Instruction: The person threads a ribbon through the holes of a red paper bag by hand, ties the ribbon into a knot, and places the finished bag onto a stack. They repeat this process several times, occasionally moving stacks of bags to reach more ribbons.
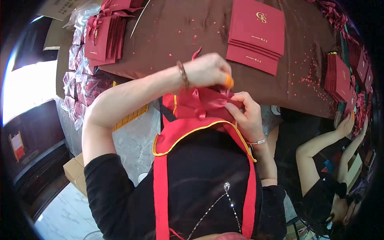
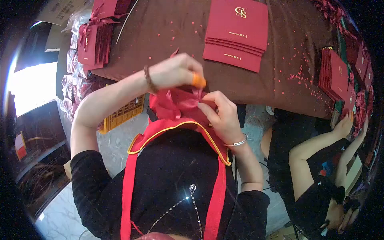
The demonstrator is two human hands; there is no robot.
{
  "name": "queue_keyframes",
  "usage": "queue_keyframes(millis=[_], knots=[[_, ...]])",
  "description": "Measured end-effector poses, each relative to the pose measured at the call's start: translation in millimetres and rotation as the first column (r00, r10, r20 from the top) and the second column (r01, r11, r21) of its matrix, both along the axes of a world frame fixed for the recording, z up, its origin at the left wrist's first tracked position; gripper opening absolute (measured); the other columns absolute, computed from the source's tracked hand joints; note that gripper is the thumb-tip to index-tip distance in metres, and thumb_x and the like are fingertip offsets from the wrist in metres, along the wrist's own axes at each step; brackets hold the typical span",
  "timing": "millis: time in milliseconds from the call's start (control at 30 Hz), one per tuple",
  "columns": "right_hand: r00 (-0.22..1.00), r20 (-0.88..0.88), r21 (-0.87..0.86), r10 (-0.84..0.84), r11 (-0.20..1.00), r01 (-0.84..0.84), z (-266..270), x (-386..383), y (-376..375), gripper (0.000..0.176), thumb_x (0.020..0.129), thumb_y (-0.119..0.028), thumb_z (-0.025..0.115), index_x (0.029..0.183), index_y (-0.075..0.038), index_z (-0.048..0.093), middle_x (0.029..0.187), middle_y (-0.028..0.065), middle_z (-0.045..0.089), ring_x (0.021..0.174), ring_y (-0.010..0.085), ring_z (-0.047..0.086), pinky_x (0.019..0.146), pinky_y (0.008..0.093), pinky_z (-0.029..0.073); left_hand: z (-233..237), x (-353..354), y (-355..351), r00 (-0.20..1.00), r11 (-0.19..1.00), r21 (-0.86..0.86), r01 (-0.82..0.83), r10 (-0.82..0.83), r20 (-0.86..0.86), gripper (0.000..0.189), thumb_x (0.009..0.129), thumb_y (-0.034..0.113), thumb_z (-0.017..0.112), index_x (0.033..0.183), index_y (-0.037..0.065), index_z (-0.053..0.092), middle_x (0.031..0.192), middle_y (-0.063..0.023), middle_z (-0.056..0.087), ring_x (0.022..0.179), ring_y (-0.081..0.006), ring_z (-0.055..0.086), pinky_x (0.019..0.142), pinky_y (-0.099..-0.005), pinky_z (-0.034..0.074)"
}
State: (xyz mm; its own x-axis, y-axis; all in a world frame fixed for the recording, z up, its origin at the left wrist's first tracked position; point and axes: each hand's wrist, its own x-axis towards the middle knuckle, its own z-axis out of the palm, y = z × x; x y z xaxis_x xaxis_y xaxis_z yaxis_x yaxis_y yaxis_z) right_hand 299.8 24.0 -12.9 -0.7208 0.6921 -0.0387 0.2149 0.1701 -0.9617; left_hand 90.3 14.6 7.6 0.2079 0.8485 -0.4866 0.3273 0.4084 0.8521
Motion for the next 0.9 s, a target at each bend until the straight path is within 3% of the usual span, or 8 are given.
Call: queue_keyframes(millis=[100, 167, 233, 333, 433, 567, 767, 900], knots=[[0.998, 0.058, -0.051, 0.009, 0.999, -0.006, 3, 0, 0, 0.016, 0.08, -0.009, 0.067, 0.089, -0.001, 0.056, 0.074, 0.009, 0.059, 0.059, 0.0149, 0.054, 0.055, 0.0271, 0.044, -1, -10, 10, 0.991, 0.989, 0.083, -0.125, 0.121, 0.055, 0.022, 0.079, 0.028, 0.061, 0.084, 0.009, 0.071, 0.068, -0.0088, 0.064, 0.066, -0.0169, 0.06, 0.067, -0.0332, 0.044], [0.996, 0.091, -0.054, 0.008, 0.999, -0.003, 3, -1, 2, 0.016, 0.081, -0.009, 0.066, 0.091, -0.001, 0.056, 0.071, 0.0075, 0.058, 0.056, 0.0128, 0.051, 0.053, 0.0258, 0.042, 6, -8, 12, 0.942, 0.974, 0.224, -0.03, 0.102, -0.318, 0.024, 0.081, 0.033, 0.059, 0.086, 0.013, 0.072, 0.069, -0.0085, 0.065, 0.067, -0.0204, 0.062, 0.073, -0.0368, 0.042], [0.994, 0.105, -0.141, 0.001, 0.99, 0.014, 0, 0, 3, 0.016, 0.081, -0.009, 0.065, 0.092, -0.002, 0.056, 0.071, 0.0065, 0.058, 0.056, 0.0107, 0.048, 0.053, 0.025, 0.04, 10, -9, 12, 0.929, 0.988, 0.153, -0.023, 0.078, -0.362, 0.022, 0.085, 0.024, 0.061, 0.097, 0.007, 0.068, 0.078, -0.0072, 0.067, 0.073, -0.0111, 0.061, 0.069, -0.0268, 0.047], [0.998, 0.063, -0.138, -0.015, 0.99, 0.024, -8, 1, 2, 0.017, 0.082, -0.009, 0.065, 0.094, -0.002, 0.056, 0.072, 0.0054, 0.058, 0.056, 0.0085, 0.047, 0.052, 0.0243, 0.04, 14, -10, 2, 0.834, 0.876, 0.467, -0.12, 0.344, -0.432, 0.023, 0.086, 0.02, 0.057, 0.104, 0.006, 0.065, 0.087, -0.0107, 0.067, 0.073, -0.0221, 0.062, 0.068, -0.0306, 0.049], [0.997, 0.065, -0.151, -0.046, 0.987, 0.055, -11, 3, 2, 0.018, 0.082, -0.01, 0.065, 0.096, -0.002, 0.056, 0.073, 0.0045, 0.059, 0.057, 0.0074, 0.047, 0.052, 0.0238, 0.04, 21, 2, -37, 0.725, 0.699, 0.667, 0.259, 0.316, -0.612, 0.017, 0.082, 0.031, 0.06, 0.08, 0.014, 0.065, 0.067, -0.0015, 0.059, 0.074, -0.0221, 0.055, 0.074, -0.0388, 0.036], [0.996, -0.028, -0.264, -0.09, 0.961, 0.079, -24, 1, 0, 0.02, 0.083, -0.011, 0.065, 0.098, -0.002, 0.056, 0.074, 0.0037, 0.059, 0.057, 0.0061, 0.047, 0.052, 0.0227, 0.04, 22, 27, -91, 0.622, 0.723, 0.441, 0.532, 0.02, -0.783, 0.021, 0.075, 0.033, 0.065, 0.081, 0.013, 0.063, 0.069, 0.0022, 0.058, 0.082, -0.0188, 0.051, 0.08, -0.0396, 0.032], [0.998, 0.0, -0.117, -0.057, 0.992, 0.057, -32, 3, 2, 0.02, 0.082, -0.01, 0.064, 0.098, -0.002, 0.055, 0.072, 0.0037, 0.057, 0.057, 0.0051, 0.046, 0.051, 0.0221, 0.038, 32, 16, -98, 0.838, 0.797, 0.51, 0.325, 0.006, -0.545, 0.028, 0.078, 0.025, 0.066, 0.103, 0.013, 0.064, 0.069, -0.0038, 0.056, 0.074, -0.0215, 0.051, 0.07, -0.0359, 0.038], [0.998, 0.046, -0.131, -0.044, 0.99, 0.05, -19, 2, -1, 0.019, 0.082, -0.009, 0.065, 0.097, -0.002, 0.056, 0.07, 0.0022, 0.055, 0.056, 0.0055, 0.043, 0.051, 0.0223, 0.037, 20, -24, -67, 0.644, 0.806, 0.587, 0.08, 0.408, -0.647, 0.019, 0.083, 0.023, 0.061, 0.099, 0.012, 0.065, 0.076, -0.0081, 0.062, 0.074, -0.0271, 0.055, 0.066, -0.0384, 0.041]])
